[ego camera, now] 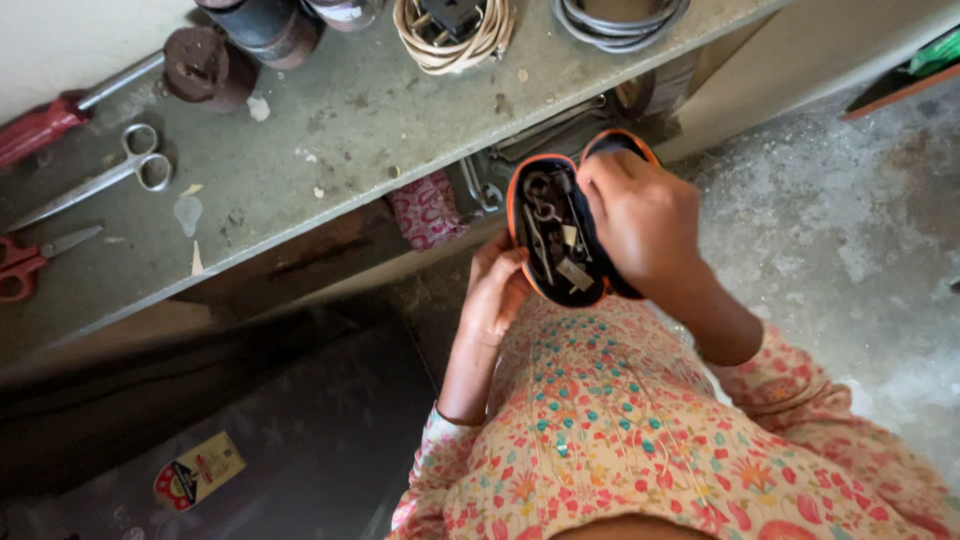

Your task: The person places various small metal tools and parts into a small zippered case while working at a workbench area.

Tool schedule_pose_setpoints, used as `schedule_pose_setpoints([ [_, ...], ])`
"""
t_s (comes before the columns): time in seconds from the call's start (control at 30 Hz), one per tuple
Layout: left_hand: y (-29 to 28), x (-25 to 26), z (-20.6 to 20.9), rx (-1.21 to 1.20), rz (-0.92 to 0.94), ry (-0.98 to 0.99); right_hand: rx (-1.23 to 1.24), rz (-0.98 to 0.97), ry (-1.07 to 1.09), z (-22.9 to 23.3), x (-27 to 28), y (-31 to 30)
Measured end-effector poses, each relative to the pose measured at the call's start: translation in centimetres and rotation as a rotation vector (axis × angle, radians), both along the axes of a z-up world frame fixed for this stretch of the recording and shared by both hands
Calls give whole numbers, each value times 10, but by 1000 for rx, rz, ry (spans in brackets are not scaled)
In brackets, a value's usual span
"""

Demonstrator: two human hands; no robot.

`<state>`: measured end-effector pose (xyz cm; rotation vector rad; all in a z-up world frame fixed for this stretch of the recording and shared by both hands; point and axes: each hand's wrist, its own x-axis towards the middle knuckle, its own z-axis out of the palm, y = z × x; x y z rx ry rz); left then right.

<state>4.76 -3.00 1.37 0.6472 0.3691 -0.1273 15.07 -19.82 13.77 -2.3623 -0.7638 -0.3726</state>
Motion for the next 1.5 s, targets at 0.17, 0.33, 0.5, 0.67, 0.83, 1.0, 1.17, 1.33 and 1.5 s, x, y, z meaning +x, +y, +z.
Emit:
schedule_pose_setpoints([
  [0.17,-5,-3,2,24,-22,-64,-12,-100,70,-13,-5,14],
  [0.33,1,-8,7,70,-8,-49,127,-4,35,-27,1,19],
  [0.5,6,-11,8,56,-27,-42,186,23,94,-45,5,21],
  [0.67,6,-14,0,65,-37,-68,219,67,122,-56,9,22],
  [0.83,10,-18,-9,43,-57,-80,123,-32,-58,-59,1,22],
  [1.0,9,-18,-11,19,-45,-65,118,-3,-49,-62,-2,23],
  [1.17,9,-18,-10,21,-44,-63,90,10,-101,-57,-3,23],
  [1.33,8,-19,-13,15,-56,-48,94,22,-32,-58,-6,19],
  [1.5,6,-18,-10,0,-61,-48,122,-2,16,-49,-6,2],
])
